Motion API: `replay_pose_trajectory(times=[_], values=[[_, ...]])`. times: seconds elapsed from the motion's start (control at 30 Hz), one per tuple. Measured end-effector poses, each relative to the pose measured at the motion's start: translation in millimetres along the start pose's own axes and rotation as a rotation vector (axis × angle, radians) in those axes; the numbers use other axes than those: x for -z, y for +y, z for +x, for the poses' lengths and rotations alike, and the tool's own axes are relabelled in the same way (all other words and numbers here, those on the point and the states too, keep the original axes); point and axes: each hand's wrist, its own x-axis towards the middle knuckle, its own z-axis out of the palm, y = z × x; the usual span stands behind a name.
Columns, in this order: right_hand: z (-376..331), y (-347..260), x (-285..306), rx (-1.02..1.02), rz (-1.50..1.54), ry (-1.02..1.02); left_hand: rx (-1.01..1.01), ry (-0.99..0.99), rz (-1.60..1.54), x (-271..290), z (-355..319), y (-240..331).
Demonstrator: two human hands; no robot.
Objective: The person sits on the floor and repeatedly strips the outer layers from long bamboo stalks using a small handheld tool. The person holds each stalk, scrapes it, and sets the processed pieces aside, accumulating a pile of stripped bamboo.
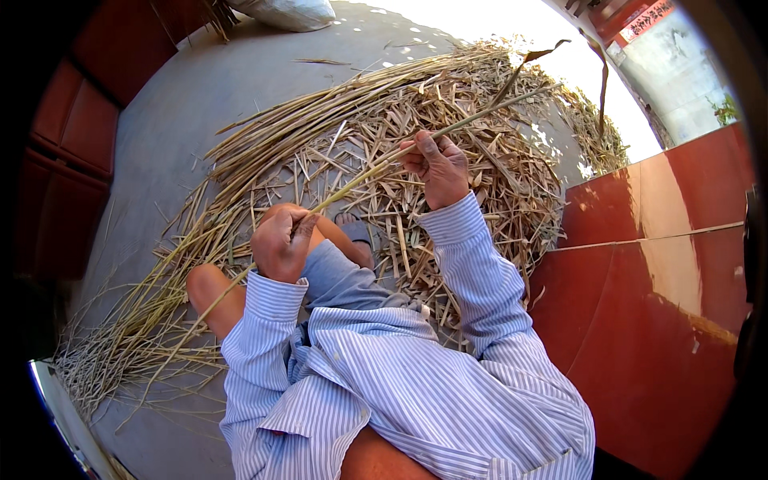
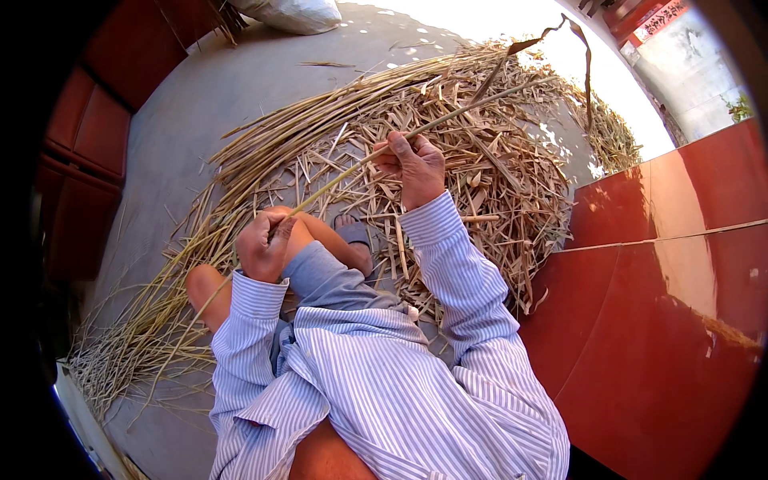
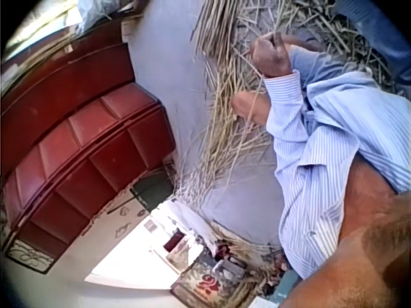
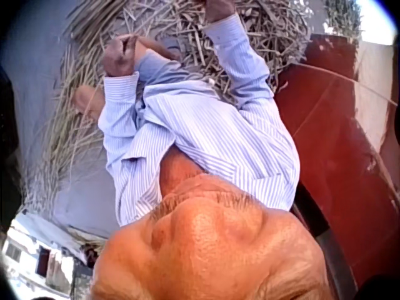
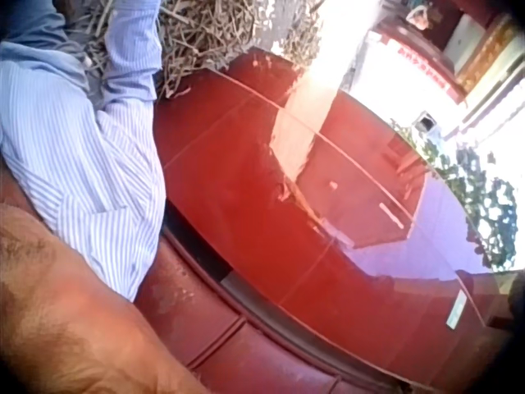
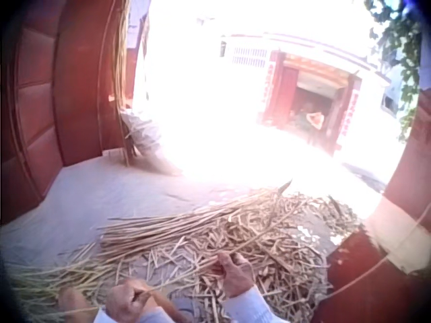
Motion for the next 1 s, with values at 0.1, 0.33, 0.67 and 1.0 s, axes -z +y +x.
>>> replay_pose_trajectory(times=[0.1,0.33,0.67,1.0], values=[[3.8,-10.0,8.5,0.008,-0.001,0.054,-0.160,0.037,0.134,4.2,1.9,3.7],[64.1,-80.7,110.5,0.042,-0.008,0.149,-0.151,-0.034,0.162,36.4,-11.4,-3.2],[88.6,-97.8,154.8,0.020,0.120,-0.130,-0.086,-0.105,0.023,29.5,-6.1,1.6],[55.4,-43.2,83.6,-0.059,0.012,0.025,-0.087,-0.099,0.063,32.3,-19.3,-13.4]])
